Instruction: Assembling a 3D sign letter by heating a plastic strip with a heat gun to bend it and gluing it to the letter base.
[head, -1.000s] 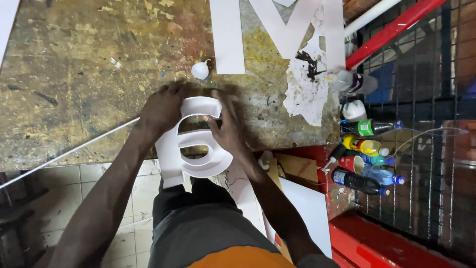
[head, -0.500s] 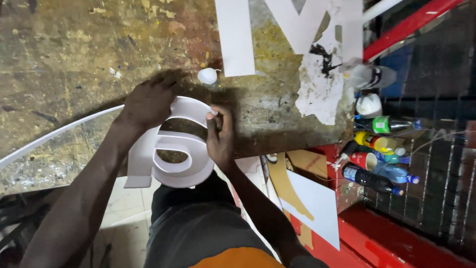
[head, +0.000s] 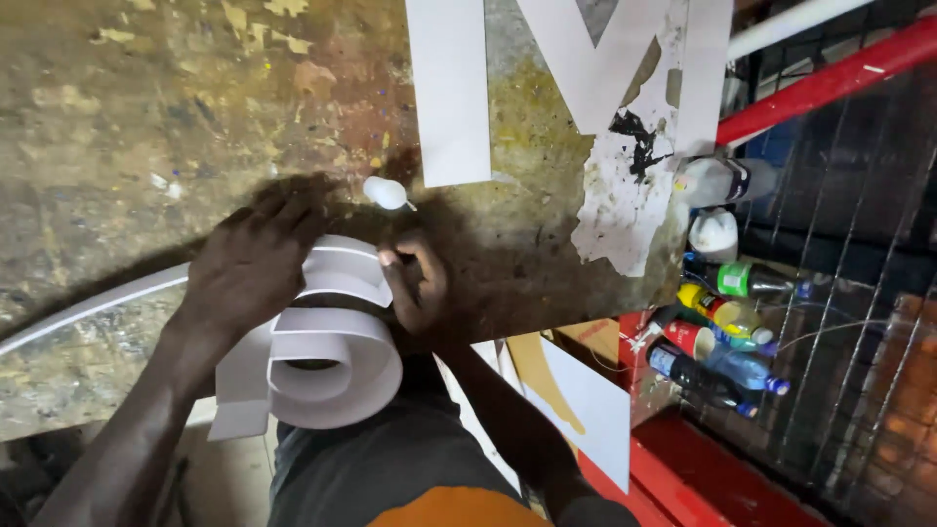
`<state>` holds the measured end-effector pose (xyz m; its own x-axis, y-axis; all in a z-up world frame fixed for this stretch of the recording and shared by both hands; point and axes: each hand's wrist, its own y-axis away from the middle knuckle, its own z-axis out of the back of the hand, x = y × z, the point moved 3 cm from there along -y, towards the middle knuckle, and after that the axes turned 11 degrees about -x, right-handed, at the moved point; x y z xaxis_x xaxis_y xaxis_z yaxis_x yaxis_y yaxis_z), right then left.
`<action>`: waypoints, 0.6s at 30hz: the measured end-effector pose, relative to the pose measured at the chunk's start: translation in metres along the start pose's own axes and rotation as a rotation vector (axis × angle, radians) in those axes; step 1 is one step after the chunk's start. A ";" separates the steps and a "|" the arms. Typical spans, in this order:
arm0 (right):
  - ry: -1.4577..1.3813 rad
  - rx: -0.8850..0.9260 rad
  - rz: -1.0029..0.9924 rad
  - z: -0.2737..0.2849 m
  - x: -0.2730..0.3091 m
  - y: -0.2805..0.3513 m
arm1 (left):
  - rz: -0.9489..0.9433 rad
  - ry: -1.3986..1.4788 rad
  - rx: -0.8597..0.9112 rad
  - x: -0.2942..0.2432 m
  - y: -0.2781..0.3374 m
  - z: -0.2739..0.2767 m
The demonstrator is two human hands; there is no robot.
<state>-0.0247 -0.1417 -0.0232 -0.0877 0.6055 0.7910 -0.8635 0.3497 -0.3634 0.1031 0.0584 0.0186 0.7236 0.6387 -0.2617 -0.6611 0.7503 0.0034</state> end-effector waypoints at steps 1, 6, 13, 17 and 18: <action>0.002 0.007 -0.011 0.002 0.001 -0.006 | 0.002 0.008 0.010 -0.002 0.000 0.003; -0.358 0.296 -0.387 0.006 0.023 -0.027 | 0.016 0.021 -0.065 0.003 0.003 -0.012; -0.410 0.520 -0.613 0.010 0.015 -0.047 | 0.052 0.053 0.017 0.003 -0.006 -0.004; -0.418 0.649 -0.484 0.010 0.019 -0.058 | 0.027 0.100 0.059 0.005 -0.005 -0.005; -0.405 0.670 -0.477 0.010 0.021 -0.059 | 0.014 0.103 0.038 0.005 -0.005 -0.003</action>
<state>0.0194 -0.1572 0.0199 0.2937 0.1625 0.9420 -0.9493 -0.0657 0.3074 0.1092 0.0573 0.0147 0.6891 0.6294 -0.3593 -0.6612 0.7489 0.0437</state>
